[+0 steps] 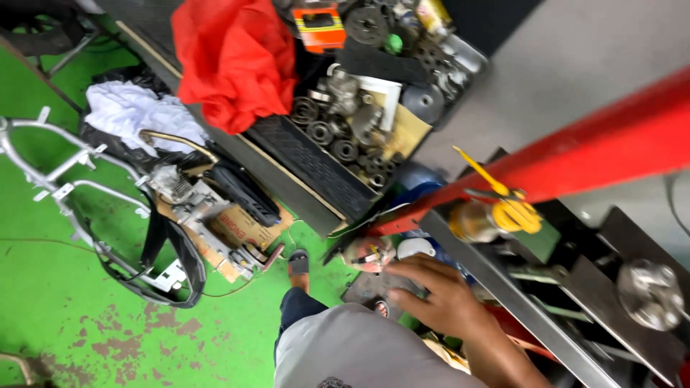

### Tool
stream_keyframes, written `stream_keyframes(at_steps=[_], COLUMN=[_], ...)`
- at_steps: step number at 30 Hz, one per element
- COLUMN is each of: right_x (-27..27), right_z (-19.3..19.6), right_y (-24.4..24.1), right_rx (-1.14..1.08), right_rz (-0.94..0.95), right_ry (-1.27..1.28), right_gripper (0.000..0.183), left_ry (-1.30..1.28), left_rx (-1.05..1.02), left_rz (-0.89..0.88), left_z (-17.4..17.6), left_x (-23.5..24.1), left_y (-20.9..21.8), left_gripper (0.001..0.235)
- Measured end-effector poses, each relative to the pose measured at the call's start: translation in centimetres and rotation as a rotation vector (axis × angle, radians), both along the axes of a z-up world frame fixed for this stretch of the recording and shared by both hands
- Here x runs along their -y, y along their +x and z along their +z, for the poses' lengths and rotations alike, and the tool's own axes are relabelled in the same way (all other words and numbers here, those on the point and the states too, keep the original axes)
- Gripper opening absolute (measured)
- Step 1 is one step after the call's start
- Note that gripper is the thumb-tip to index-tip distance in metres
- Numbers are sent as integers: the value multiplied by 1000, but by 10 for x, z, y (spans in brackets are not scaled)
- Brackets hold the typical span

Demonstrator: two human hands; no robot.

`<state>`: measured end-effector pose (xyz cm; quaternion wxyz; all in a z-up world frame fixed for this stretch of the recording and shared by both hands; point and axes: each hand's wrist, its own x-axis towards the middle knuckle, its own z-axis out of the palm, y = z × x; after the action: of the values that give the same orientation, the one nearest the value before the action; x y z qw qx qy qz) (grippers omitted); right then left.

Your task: Using a hydraulic press and hand tools to assemble or disassemble a motorcycle crankshaft

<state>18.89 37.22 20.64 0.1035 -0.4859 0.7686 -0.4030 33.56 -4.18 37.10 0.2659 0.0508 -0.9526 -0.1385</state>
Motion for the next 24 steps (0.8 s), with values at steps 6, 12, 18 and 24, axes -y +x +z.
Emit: stream_keyframes(at_steps=[6, 12, 18, 24], right_x=[162, 307, 349, 323], right_z=[-28, -54, -51, 66], right_y=[-45, -107, -189, -196], right_rx=[-126, -423, -356, 23], right_rz=[8, -93, -232, -471], right_ry=[-226, 243, 36, -68], right_gripper=[22, 37, 44, 44], left_ry=[-153, -107, 380, 1500], left_rx=[127, 344, 108, -486], left_rz=[56, 237, 609, 248], left_z=[-93, -164, -315, -266], left_x=[26, 50, 130, 175], left_y=[-41, -130, -178, -192], left_gripper=[45, 72, 51, 29])
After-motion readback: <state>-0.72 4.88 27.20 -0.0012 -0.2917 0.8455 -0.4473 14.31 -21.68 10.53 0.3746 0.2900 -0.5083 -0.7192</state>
